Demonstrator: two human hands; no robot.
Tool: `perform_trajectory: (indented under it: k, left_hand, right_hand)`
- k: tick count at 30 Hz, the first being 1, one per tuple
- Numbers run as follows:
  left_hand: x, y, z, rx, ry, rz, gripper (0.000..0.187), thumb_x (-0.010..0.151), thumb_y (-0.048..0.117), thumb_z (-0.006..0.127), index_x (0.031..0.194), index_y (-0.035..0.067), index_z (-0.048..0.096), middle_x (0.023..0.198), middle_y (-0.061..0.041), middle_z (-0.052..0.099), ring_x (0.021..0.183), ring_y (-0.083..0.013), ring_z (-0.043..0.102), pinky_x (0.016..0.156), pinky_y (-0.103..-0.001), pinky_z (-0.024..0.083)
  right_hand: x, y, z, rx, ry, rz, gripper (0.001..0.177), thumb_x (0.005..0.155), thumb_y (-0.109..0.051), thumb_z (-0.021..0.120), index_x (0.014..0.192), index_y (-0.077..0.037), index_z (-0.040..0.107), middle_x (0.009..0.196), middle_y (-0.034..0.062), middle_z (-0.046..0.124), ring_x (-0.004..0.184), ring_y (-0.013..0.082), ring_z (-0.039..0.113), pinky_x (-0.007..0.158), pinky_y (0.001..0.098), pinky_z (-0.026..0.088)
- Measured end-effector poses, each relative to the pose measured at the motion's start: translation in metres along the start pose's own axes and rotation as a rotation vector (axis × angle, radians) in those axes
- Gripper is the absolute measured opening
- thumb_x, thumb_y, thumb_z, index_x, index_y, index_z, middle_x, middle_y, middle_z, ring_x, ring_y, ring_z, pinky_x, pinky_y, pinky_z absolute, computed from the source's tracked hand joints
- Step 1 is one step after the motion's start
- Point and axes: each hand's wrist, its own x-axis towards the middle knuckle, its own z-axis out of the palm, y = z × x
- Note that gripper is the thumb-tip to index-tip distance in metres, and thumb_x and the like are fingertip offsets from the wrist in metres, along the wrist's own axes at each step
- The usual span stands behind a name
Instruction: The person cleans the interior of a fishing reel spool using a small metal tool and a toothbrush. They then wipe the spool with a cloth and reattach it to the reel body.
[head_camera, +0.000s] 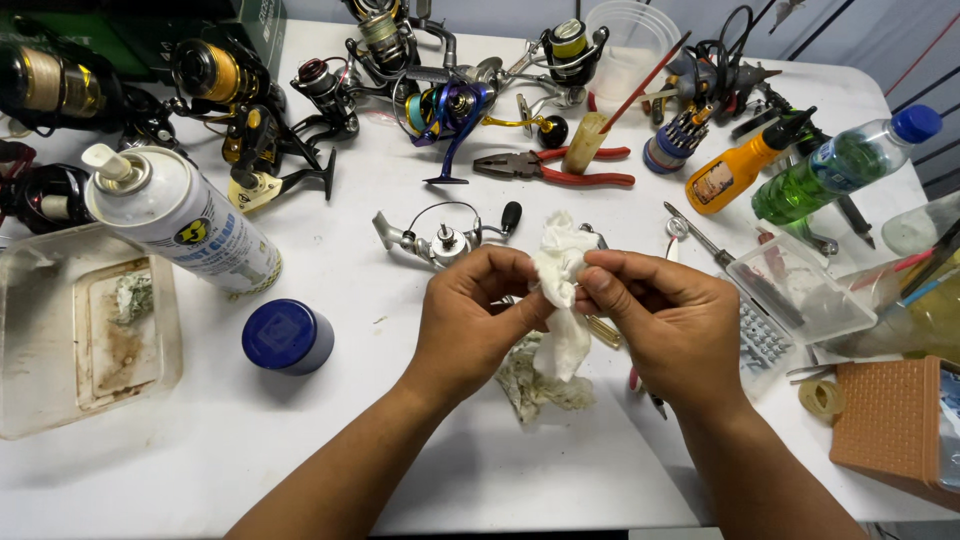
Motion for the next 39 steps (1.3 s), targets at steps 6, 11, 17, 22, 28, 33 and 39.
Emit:
perform_trajectory:
  k: [6,11,17,22,28,33,39]
  left_hand:
    - [0.002,0.000,-0.001,-0.037,0.013,-0.001,0.033,0.079,0.010,0.088,0.098,-0.002,0.065,0.082,-0.013,0.071,0.078,-0.0164,0.071,0.065,-0.033,0.068]
    - [0.006,-0.013,-0.009,-0.024,0.021,0.011,0.029,0.081,0.009,0.086,0.096,0.001,0.063,0.080,-0.011,0.069,0.077,-0.0143,0.069,0.064,-0.030,0.066]
    - [0.006,-0.005,-0.006,-0.032,0.080,0.040,0.028,0.083,0.012,0.085,0.096,0.002,0.062,0.082,-0.012,0.070,0.076,-0.0143,0.068,0.064,-0.030,0.066]
    - [0.002,-0.001,-0.004,-0.016,0.086,0.007,0.027,0.083,0.012,0.085,0.096,0.001,0.065,0.083,-0.014,0.072,0.076,-0.0152,0.069,0.065,-0.031,0.066]
    - [0.000,-0.002,0.000,-0.048,0.035,-0.006,0.028,0.082,0.013,0.086,0.098,0.000,0.067,0.085,-0.014,0.075,0.079,-0.0157,0.071,0.068,-0.032,0.067]
    - [0.003,-0.003,0.003,-0.075,0.105,-0.029,0.024,0.086,0.007,0.082,0.103,-0.004,0.069,0.089,-0.016,0.076,0.083,-0.0183,0.072,0.075,-0.037,0.067]
    - [0.003,-0.016,0.005,-0.083,0.036,0.004,0.036,0.073,0.000,0.090,0.103,-0.002,0.070,0.089,-0.013,0.078,0.086,-0.0178,0.075,0.077,-0.035,0.067]
  right_hand:
    - [-0.002,0.001,0.004,0.040,-0.001,0.041,0.018,0.090,0.002,0.074,0.105,0.012,0.073,0.081,0.0224,0.076,0.073,0.0214,0.075,0.072,0.0352,0.068]
    - [-0.003,0.000,0.008,0.084,-0.023,0.077,0.017,0.095,0.000,0.068,0.107,0.011,0.072,0.088,0.0228,0.076,0.078,0.0228,0.075,0.073,0.0375,0.069]
    - [0.001,-0.002,0.004,-0.104,-0.040,-0.296,0.016,0.093,0.001,0.069,0.107,0.010,0.071,0.099,0.0225,0.073,0.086,0.0270,0.075,0.074,0.0372,0.067]
    - [0.002,-0.005,0.007,-0.510,-0.071,-0.800,0.014,0.080,0.006,0.084,0.093,0.000,0.080,0.091,0.0139,0.073,0.078,0.0250,0.074,0.067,0.0325,0.066]
    - [0.004,-0.006,0.006,-0.608,-0.058,-0.910,0.010,0.084,0.006,0.082,0.089,-0.002,0.080,0.084,0.0127,0.074,0.072,0.0283,0.073,0.067,0.0381,0.063]
    - [-0.002,0.006,0.010,0.055,-0.015,-0.142,0.011,0.096,-0.004,0.069,0.098,0.006,0.074,0.081,0.0145,0.076,0.077,0.0163,0.072,0.072,0.0316,0.064]
    - [0.000,0.011,0.008,-0.116,-0.010,-0.230,0.007,0.091,-0.003,0.077,0.094,0.003,0.078,0.083,0.0179,0.076,0.077,0.0179,0.069,0.070,0.0365,0.058]
